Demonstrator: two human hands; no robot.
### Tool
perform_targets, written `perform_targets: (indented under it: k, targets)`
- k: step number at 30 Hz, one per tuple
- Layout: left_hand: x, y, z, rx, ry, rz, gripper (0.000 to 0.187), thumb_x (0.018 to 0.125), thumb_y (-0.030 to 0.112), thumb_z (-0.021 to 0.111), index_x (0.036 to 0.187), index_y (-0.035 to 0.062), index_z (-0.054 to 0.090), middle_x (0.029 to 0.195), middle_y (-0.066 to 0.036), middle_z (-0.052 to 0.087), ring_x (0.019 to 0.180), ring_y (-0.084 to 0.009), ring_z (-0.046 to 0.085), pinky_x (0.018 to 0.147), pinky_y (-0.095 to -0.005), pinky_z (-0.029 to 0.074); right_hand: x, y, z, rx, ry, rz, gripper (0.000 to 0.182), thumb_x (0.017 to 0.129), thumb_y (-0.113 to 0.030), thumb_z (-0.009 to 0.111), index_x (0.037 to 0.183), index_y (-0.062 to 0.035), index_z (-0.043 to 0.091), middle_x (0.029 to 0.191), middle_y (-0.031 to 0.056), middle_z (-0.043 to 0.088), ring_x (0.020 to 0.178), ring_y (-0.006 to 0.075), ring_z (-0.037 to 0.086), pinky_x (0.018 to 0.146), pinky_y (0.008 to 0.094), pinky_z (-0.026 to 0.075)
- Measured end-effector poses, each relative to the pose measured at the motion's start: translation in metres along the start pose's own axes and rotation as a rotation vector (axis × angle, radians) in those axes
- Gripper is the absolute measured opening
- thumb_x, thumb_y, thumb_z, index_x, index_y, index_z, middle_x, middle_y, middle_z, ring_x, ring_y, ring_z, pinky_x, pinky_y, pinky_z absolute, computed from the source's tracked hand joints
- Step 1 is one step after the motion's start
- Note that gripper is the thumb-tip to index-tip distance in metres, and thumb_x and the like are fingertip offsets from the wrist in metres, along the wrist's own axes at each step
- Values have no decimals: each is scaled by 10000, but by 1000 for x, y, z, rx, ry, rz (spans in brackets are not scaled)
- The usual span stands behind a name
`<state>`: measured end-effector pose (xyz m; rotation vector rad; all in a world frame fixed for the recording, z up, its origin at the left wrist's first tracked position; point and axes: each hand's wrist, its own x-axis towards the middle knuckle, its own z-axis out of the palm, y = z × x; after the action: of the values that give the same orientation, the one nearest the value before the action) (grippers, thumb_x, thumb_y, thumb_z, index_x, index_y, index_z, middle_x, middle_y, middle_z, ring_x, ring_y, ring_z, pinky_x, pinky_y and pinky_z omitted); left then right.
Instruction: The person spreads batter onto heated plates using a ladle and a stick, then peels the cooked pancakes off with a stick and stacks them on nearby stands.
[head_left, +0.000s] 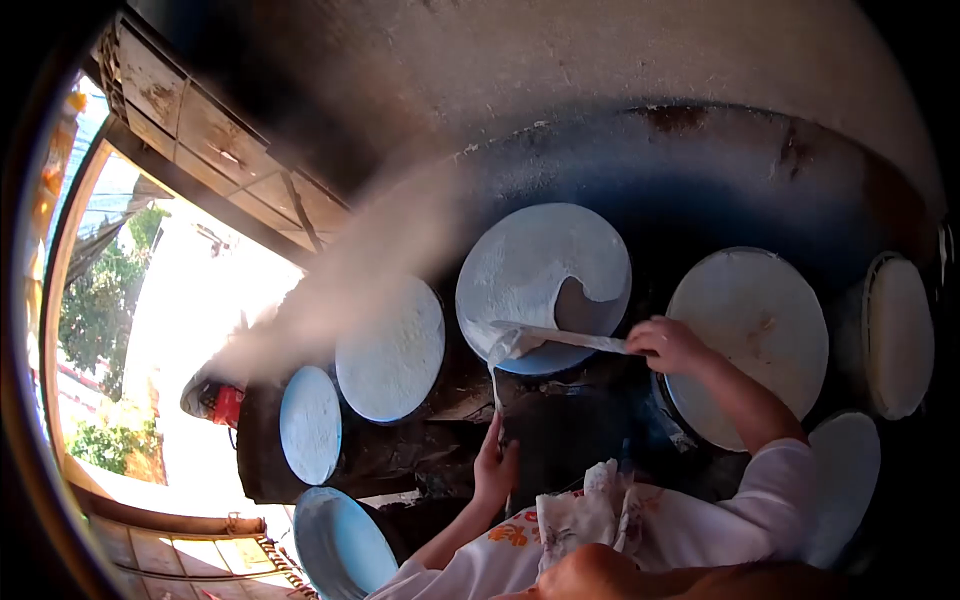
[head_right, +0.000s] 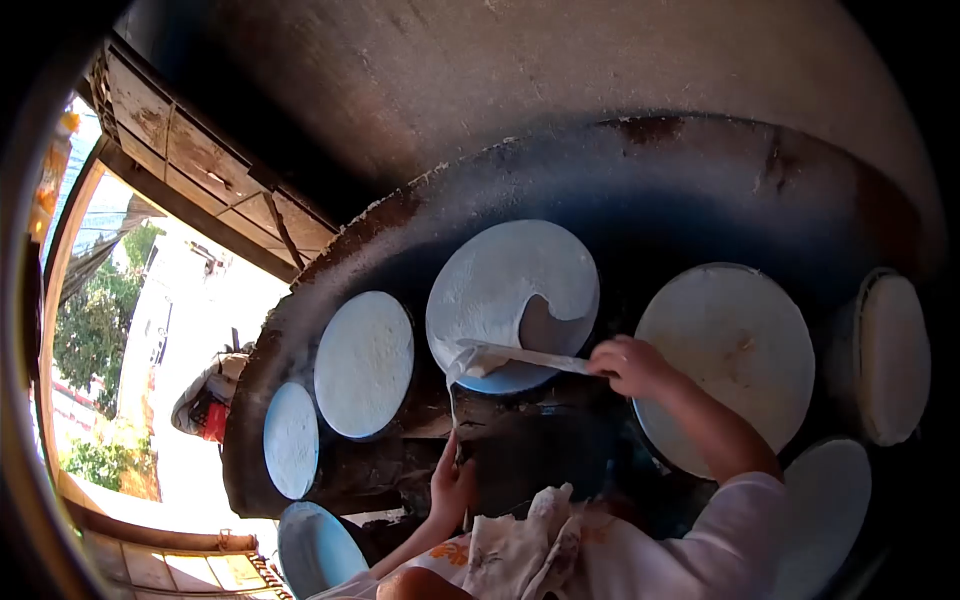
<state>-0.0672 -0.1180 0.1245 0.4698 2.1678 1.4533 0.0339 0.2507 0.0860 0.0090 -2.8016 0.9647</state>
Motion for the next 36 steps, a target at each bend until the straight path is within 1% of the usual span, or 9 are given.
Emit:
perform_targets:
  k: [3,4,8,12,21,24,26,28,36]
  targets:
    - [20,26,-39,-111,-17,83,584,912,22,483,1446,113,265,814,-29,611,531,-27,490,455,-178,388,5,-85,83,837,455,292,304,737,26,654,1033,-35,623,946,67,666,799,154,654,671,258,516]
    - [31,42,-54,-174,-13,65,581,925,27,467,1453,111,240,721,-11,597,473,-29,465,420,-178,374,39,-142,89,998,259,615,339,831,-18,581,1165,-25,524,964,61,662,727,119,639,552,229,476]
    - [45,42,-88,-440,-46,234,573,950,41,408,1467,123,178,517,29,408,364,-52,351,346,-207,305,161,-172,267,1302,430,554,239,932,-108,480,1162,-61,435,837,88,625,489,95,503,392,243,362]
    - [22,31,-139,-434,-115,257,576,957,53,396,1471,140,151,515,23,393,360,-53,347,332,-216,305,122,-212,300,1592,721,651,266,945,-186,504,1195,-171,417,733,19,460,451,71,373,387,223,324]
    - [11,27,-157,-533,-207,239,604,949,53,428,1471,136,136,501,37,363,354,-53,338,331,-215,316,70,-212,244,1431,1149,842,288,943,-153,510,1223,-158,448,714,15,464,439,73,359,363,241,287]
    - [4,20,-165,-473,-210,205,605,947,43,425,1471,134,136,501,34,370,348,-55,337,329,-217,315,86,-209,236,1345,1128,736,262,948,-150,495,1209,-153,472,682,10,476,430,79,366,353,248,285]
    - [11,18,-163,-492,-222,220,605,946,41,424,1471,132,135,501,34,371,346,-55,335,328,-217,315,56,-225,264,1074,771,734,284,955,-165,478,1237,-137,504,663,30,540,408,83,432,341,251,312]
    - [16,18,-159,-471,-237,223,598,948,50,424,1470,152,151,507,30,357,352,-60,329,326,-224,307,17,-249,248,1120,697,1010,331,952,-164,484,1281,-133,490,684,44,558,393,87,446,325,246,319]
    - [24,29,-108,-411,-303,202,599,942,37,428,1468,144,161,503,29,349,356,-59,329,325,-227,313,16,-128,141,1240,848,893,341,948,-191,478,1274,-95,497,687,41,540,378,85,406,353,244,327]
